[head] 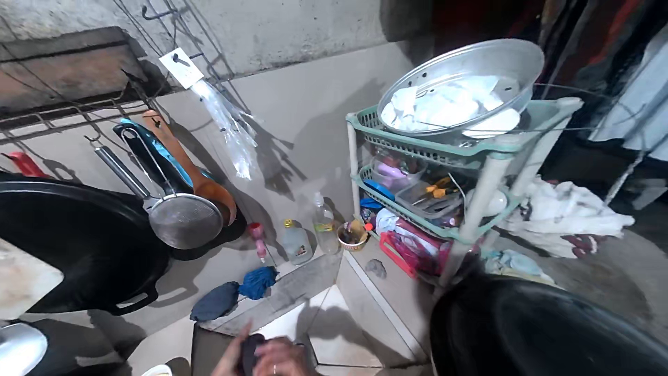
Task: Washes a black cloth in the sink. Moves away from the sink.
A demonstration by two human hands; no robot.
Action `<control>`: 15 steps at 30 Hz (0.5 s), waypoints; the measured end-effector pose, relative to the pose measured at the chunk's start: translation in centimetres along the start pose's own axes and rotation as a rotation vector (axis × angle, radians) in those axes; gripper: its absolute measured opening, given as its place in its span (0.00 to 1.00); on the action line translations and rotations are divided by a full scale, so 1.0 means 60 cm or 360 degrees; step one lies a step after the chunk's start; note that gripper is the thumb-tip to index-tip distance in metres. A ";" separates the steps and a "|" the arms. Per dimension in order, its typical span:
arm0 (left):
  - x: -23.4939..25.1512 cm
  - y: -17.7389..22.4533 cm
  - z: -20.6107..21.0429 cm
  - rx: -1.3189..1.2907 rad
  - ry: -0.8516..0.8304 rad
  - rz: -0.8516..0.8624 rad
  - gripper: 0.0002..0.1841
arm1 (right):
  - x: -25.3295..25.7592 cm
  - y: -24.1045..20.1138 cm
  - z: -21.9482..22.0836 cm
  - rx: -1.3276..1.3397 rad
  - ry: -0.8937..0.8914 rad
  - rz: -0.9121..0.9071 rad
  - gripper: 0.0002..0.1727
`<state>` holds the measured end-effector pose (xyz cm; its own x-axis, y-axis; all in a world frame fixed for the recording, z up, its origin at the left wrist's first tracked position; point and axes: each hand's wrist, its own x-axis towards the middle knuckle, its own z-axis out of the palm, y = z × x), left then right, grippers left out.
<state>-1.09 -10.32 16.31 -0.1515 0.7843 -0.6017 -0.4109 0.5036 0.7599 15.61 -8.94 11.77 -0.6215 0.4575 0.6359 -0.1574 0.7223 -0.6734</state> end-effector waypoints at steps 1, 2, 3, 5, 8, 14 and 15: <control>-0.024 0.014 -0.002 -0.0161 0.0088 0.0047 0.32 | 0.014 -0.011 -0.016 0.0265 0.0374 0.0279 0.11; -0.048 0.026 0.004 -0.0245 0.0181 0.0085 0.31 | 0.029 -0.024 -0.033 0.0491 0.0642 0.0645 0.13; -0.066 0.033 0.013 -0.0276 0.0257 0.0120 0.30 | 0.040 -0.037 -0.050 0.0731 0.0804 0.1020 0.17; -0.085 0.031 0.030 -0.0306 0.0305 0.0181 0.31 | 0.039 -0.065 -0.075 0.1300 0.0906 0.1553 0.26; -0.096 0.004 0.053 -0.0391 0.0121 0.0276 0.33 | -0.005 -0.088 -0.085 0.1732 0.0903 0.1598 0.31; -0.113 -0.096 0.140 -0.0406 -0.0450 0.0437 0.21 | -0.063 -0.130 -0.108 0.1476 0.1381 0.1429 0.43; -0.114 -0.106 0.159 -0.0412 -0.0465 0.0404 0.20 | -0.078 -0.135 -0.107 0.1298 0.1356 0.1398 0.45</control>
<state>11.15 -15.44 17.96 -0.0318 0.9589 -0.2818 -0.6101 0.2047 0.7654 24.71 -13.60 16.65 -0.1599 0.9548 -0.2505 -0.5361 -0.2970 -0.7902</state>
